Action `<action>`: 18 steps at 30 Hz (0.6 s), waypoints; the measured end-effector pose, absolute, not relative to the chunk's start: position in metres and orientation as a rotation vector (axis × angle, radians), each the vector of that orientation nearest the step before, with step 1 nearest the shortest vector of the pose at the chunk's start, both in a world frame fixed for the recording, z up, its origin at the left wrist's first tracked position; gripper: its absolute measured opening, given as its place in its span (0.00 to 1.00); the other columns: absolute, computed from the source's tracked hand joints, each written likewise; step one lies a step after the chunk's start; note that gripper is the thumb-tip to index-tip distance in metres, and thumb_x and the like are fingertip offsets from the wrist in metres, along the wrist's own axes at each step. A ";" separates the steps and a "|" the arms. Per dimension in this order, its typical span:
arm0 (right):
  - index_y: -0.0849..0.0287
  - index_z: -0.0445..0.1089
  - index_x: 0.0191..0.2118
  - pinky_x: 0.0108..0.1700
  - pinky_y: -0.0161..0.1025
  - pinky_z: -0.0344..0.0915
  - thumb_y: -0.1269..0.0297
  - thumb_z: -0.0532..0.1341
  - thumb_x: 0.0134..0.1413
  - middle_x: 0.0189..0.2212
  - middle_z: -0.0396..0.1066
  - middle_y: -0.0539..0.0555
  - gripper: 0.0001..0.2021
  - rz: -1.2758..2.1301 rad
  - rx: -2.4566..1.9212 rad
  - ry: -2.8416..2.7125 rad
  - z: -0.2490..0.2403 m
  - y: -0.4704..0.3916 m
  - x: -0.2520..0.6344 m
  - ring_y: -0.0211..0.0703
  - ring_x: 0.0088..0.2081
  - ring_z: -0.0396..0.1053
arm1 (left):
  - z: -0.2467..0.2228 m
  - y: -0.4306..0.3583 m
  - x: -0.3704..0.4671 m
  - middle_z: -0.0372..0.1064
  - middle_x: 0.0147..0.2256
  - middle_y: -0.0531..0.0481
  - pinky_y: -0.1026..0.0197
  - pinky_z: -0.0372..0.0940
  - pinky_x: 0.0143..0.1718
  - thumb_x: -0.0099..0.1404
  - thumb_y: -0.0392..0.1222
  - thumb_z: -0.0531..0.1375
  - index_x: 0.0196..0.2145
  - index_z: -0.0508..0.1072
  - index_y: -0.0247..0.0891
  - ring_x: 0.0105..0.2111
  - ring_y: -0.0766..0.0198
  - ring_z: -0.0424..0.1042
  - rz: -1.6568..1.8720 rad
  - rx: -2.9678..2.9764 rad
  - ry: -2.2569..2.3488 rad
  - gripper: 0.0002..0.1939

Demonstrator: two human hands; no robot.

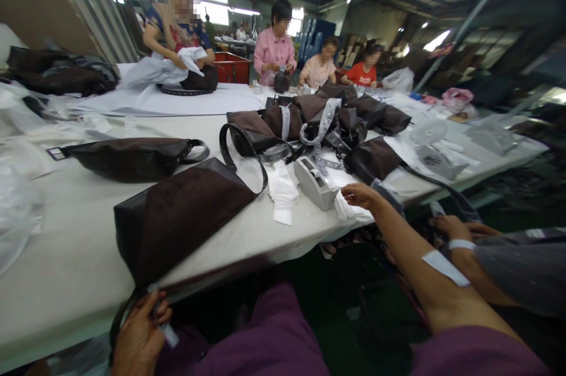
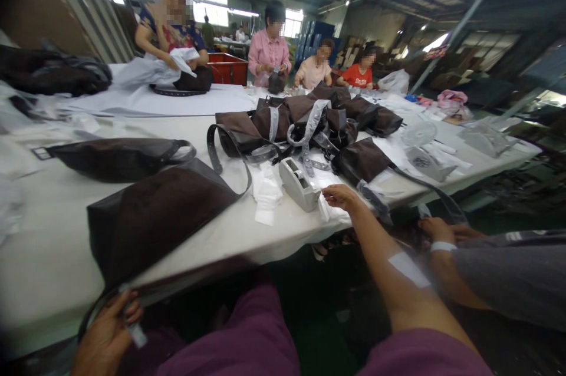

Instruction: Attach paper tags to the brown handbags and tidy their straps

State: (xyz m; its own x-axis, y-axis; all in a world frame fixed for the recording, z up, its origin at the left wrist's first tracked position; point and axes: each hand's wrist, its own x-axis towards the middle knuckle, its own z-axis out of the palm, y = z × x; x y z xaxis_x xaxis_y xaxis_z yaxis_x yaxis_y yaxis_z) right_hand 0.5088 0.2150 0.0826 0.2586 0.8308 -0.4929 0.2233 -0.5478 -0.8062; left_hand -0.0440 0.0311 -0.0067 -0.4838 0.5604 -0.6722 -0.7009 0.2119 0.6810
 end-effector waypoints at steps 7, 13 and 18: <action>0.62 0.63 0.25 0.26 0.30 0.62 0.65 0.66 0.38 0.19 0.64 0.48 0.11 1.210 -2.010 -0.963 0.074 0.213 0.503 0.29 0.21 0.60 | -0.004 0.030 -0.042 0.66 0.17 0.55 0.70 0.50 0.11 0.40 0.29 0.64 0.21 0.65 0.36 0.13 0.71 0.56 1.506 -0.159 1.448 0.11; 0.62 0.62 0.19 0.23 0.29 0.59 0.70 0.64 0.37 0.13 0.60 0.47 0.09 0.890 -2.194 -0.997 0.072 0.202 0.497 0.32 0.19 0.61 | -0.018 0.031 -0.047 0.66 0.17 0.55 0.71 0.49 0.10 0.39 0.30 0.66 0.22 0.65 0.37 0.12 0.71 0.56 1.540 -0.110 1.421 0.13; 0.61 0.67 0.23 0.25 0.33 0.62 0.64 0.62 0.42 0.16 0.64 0.51 0.06 0.719 -2.088 -1.098 0.096 0.162 0.478 0.36 0.21 0.64 | -0.016 0.028 -0.041 0.68 0.18 0.55 0.71 0.48 0.12 0.37 0.32 0.67 0.25 0.65 0.38 0.13 0.71 0.58 1.632 -0.095 1.464 0.17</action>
State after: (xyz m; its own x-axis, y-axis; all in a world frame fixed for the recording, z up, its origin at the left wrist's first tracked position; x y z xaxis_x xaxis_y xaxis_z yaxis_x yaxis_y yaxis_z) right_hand 0.4779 0.1617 0.0962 0.4956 0.8535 -0.1612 0.4890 -0.4275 -0.7603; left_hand -0.0410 0.0284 -0.0163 -0.5814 0.5579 -0.5922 -0.6491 0.1208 0.7511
